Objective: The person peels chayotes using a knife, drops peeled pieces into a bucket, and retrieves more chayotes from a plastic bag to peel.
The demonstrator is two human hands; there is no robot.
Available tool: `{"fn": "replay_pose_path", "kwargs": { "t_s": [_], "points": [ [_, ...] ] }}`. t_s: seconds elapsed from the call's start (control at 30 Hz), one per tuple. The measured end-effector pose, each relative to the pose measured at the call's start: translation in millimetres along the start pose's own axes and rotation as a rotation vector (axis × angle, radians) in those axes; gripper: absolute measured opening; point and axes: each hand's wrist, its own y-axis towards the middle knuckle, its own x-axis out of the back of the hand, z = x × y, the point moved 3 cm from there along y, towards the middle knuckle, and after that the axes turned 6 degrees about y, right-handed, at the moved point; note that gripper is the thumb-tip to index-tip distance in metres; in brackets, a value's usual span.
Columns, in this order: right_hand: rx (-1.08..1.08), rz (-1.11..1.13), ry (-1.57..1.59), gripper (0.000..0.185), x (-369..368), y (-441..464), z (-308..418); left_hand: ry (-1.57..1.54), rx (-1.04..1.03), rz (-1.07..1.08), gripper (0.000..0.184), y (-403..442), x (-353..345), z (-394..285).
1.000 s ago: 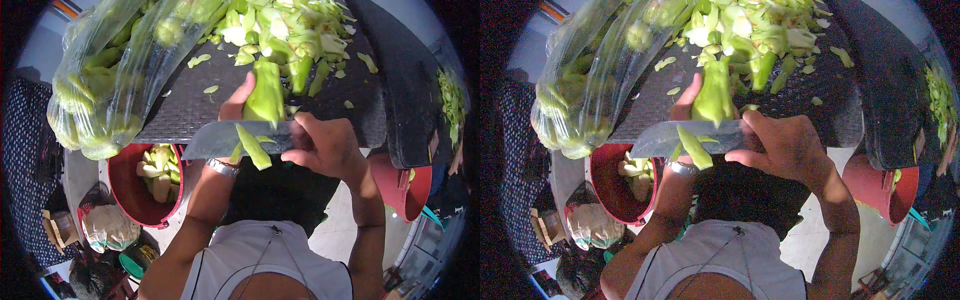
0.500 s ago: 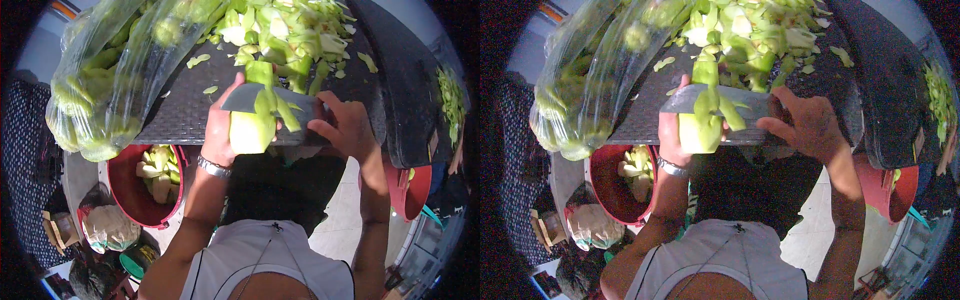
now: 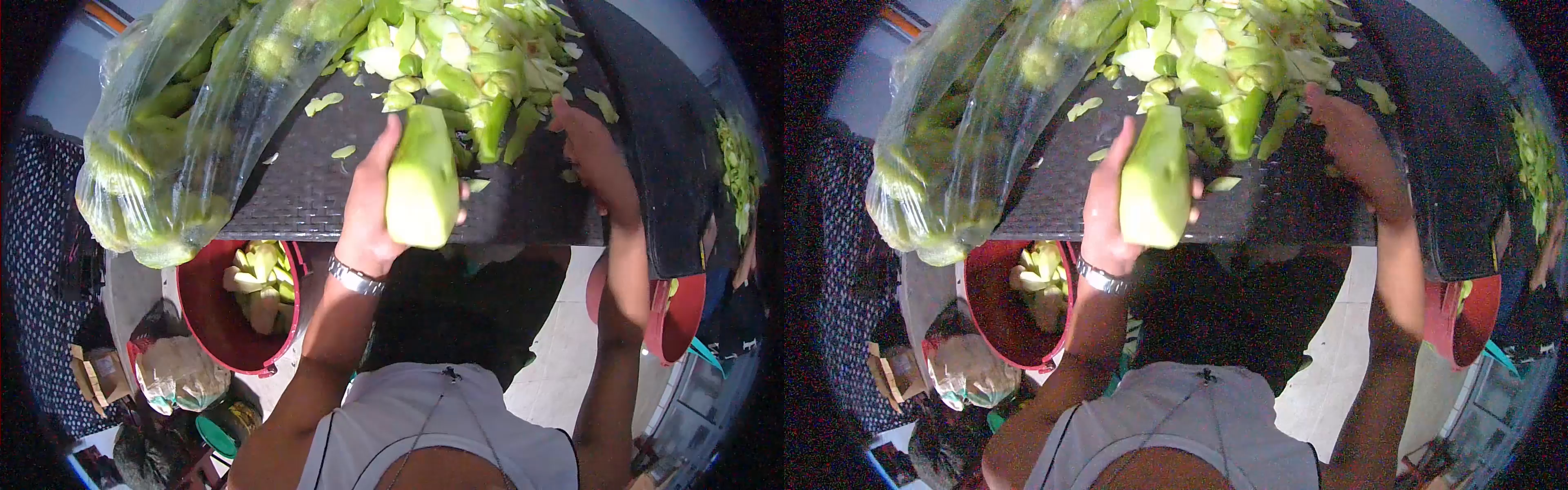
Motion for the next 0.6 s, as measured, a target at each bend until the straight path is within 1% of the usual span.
{"fn": "replay_pose_path", "kwargs": {
  "t_s": [0.07, 0.1, 0.17, 0.2, 0.27, 0.3, 0.33, 0.4, 0.43, 0.47, 0.5, 0.6],
  "points": [
    [-0.192, 0.126, 0.154, 0.052, -4, -11, 15, 0.048, -0.080, -0.165, 0.054, 4, -9, -4],
    [-0.282, 0.204, 0.221, 0.054, -10, -16, 23, 0.045, -0.123, -0.186, 0.053, 6, -14, -6],
    [-0.287, 0.304, 0.337, 0.048, -22, -28, 30, 0.038, -0.207, -0.230, 0.053, 7, -20, -9],
    [-0.291, 0.355, 0.397, 0.045, -28, -34, 32, 0.092, -0.222, -0.208, 0.051, 6, -21, -9],
    [0.407, 0.187, 0.034, 0.041, -46, -37, 28, 0.176, -0.255, -0.200, 0.049, 8, -19, -10],
    [0.492, 0.176, -0.041, 0.039, -51, -45, 33, 0.219, -0.271, -0.195, 0.049, 10, -18, -11],
    [0.577, 0.157, -0.115, 0.037, -57, -52, 47, 0.220, -0.270, -0.136, 0.049, 10, -18, -12],
    [0.234, 0.279, -0.040, 0.034, -56, -74, 69, 0.086, -0.262, -0.047, 0.051, 12, -9, -7],
    [0.296, 0.243, -0.050, 0.034, -58, -79, 71, 0.018, -0.259, -0.004, 0.052, 12, -5, -6],
    [0.359, 0.209, -0.061, 0.035, -62, -84, 72, -0.175, -0.204, 0.020, 0.054, 14, -2, -4],
    [0.423, 0.178, -0.072, 0.036, -63, -86, 73, -0.160, -0.191, 0.074, 0.057, 14, -2, -2],
    [0.483, 0.212, -0.165, 0.040, -61, -91, 80, -0.117, -0.143, 0.234, 0.064, 13, 3, 11]
  ]
}}
